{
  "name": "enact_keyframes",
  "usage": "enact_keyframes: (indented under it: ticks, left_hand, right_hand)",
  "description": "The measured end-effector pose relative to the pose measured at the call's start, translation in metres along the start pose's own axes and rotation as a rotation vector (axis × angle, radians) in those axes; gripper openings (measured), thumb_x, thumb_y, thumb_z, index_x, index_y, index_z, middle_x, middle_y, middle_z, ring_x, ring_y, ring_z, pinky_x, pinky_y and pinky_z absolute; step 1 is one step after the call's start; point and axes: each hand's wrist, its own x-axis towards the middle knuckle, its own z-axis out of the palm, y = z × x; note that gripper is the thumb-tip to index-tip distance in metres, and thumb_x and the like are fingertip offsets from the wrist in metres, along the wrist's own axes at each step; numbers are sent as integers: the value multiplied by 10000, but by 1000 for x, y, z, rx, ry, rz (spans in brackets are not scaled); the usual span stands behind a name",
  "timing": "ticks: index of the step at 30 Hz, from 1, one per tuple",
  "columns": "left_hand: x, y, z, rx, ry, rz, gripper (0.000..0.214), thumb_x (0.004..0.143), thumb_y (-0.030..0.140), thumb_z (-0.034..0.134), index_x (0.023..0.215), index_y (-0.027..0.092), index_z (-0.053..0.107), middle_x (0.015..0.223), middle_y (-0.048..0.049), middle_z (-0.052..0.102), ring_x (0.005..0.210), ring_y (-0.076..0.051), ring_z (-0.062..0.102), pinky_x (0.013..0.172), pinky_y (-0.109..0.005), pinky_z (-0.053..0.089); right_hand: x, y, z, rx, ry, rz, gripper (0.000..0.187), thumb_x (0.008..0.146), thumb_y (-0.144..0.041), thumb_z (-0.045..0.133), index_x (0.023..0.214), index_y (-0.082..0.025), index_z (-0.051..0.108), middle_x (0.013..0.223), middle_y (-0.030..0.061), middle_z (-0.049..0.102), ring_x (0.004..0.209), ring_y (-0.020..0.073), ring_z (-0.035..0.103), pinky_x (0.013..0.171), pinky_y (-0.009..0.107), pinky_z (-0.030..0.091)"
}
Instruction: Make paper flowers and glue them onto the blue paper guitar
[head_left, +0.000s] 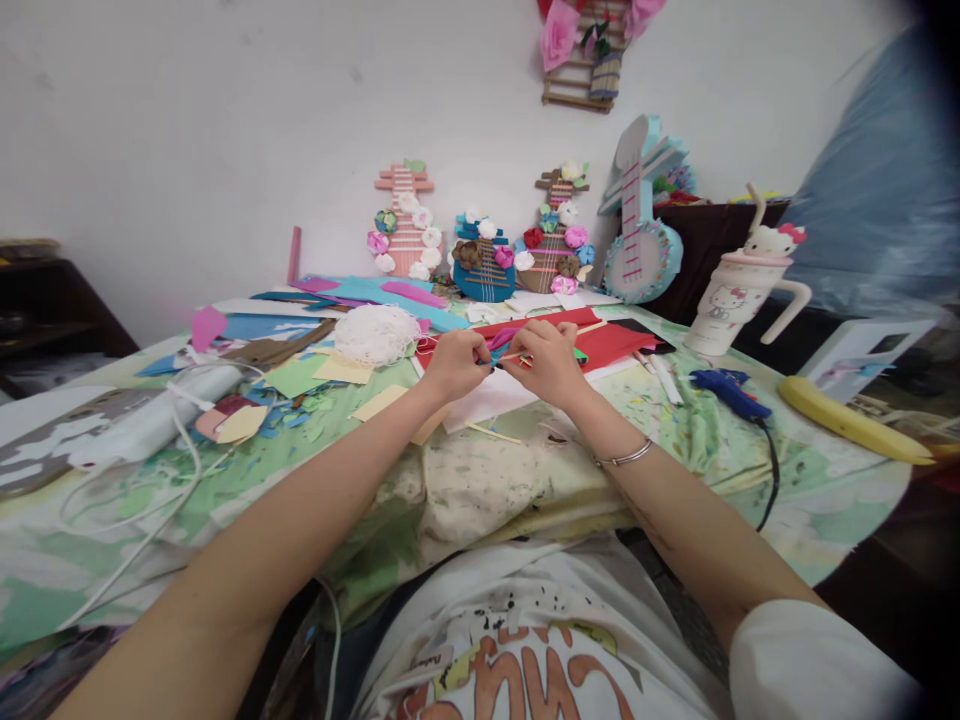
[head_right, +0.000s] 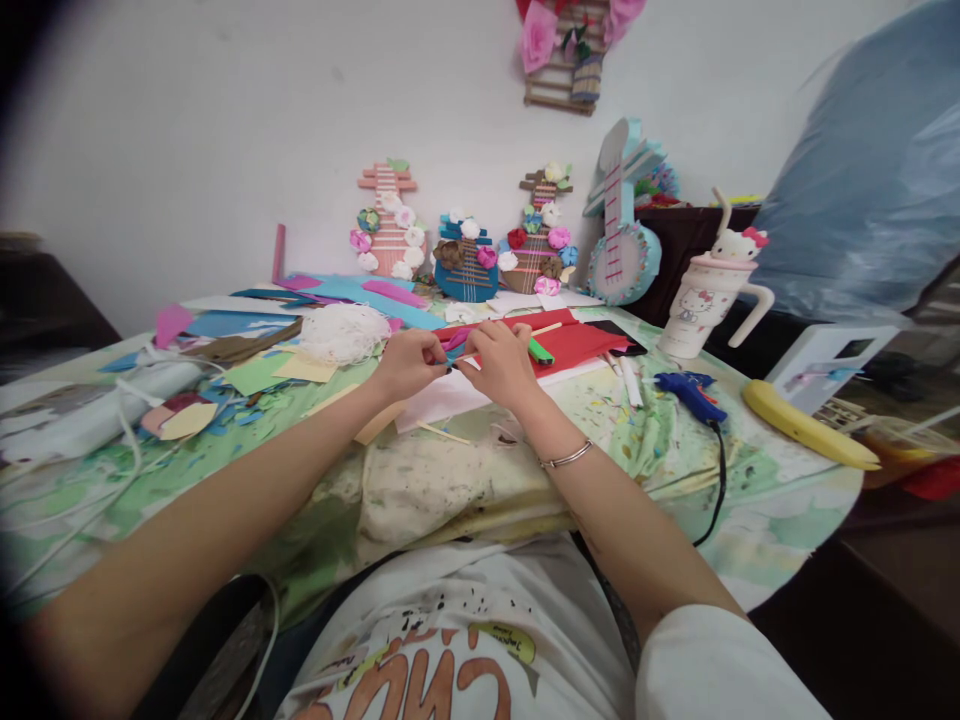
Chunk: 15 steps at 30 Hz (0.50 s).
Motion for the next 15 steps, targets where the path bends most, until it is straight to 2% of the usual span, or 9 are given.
enact_keyframes:
  ticks: [15]
  left_hand:
    - [1, -2, 1, 13, -1, 7, 125, 605, 113, 658, 533, 176, 577, 585, 3, 589, 594, -147, 515, 604, -288, 378]
  right_hand:
    - [0, 1, 2, -21, -2, -8, 150, 817, -323, 587, 753, -193, 547, 834, 28, 618, 876, 217, 531, 765, 354, 199]
